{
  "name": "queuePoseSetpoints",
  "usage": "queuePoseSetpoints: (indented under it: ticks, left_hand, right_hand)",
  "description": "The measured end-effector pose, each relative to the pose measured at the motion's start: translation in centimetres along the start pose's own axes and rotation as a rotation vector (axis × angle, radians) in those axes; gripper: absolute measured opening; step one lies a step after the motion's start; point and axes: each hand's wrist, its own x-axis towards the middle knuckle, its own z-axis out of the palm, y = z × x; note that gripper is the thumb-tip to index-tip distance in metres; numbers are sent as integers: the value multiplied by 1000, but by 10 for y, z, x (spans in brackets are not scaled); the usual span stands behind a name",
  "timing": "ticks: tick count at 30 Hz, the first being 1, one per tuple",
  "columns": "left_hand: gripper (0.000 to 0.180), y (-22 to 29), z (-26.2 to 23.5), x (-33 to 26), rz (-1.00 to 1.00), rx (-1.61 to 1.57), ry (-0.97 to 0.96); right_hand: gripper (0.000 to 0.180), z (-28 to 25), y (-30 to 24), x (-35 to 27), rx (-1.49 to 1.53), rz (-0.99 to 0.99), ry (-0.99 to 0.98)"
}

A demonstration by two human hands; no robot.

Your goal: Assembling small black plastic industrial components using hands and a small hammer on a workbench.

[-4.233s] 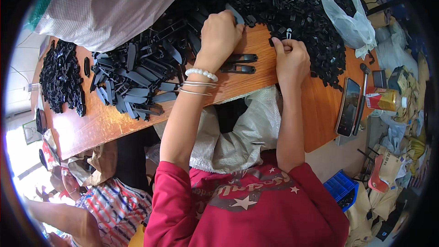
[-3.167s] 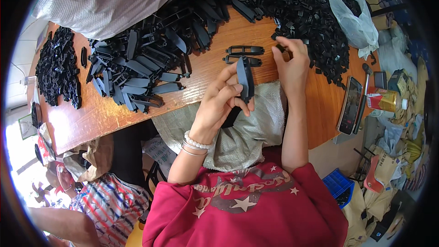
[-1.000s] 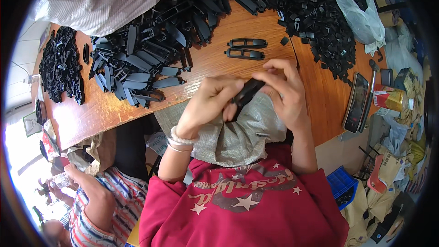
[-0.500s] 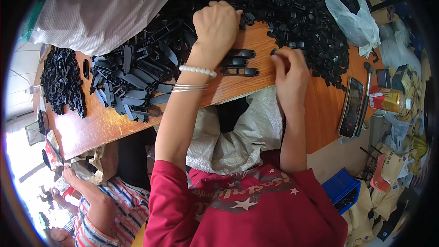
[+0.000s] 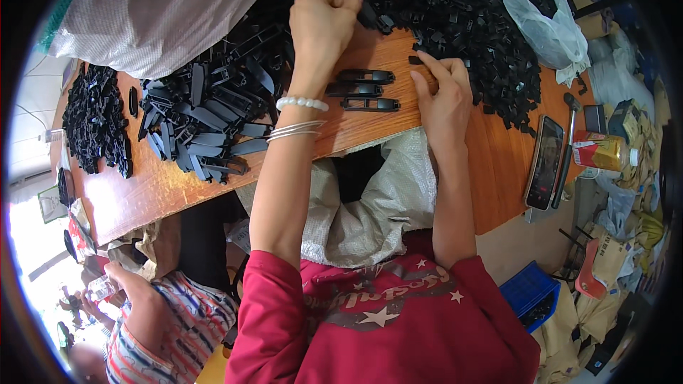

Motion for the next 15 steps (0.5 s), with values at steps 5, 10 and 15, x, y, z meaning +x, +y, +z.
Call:
queuePoseSetpoints:
  ticks: [5, 10, 15]
  left_hand:
    - [19, -4, -29, -24, -23, -805, -138]
    - [14, -18, -44, -76, -185, -1151, -315]
    - [20, -31, -45, -132, -305, -1201, -372]
  right_hand:
    - [16, 6, -1, 8, -20, -33, 37]
    - [10, 4, -7, 10, 170, 21, 28]
    - [10, 9, -4, 6, 48, -54, 26]
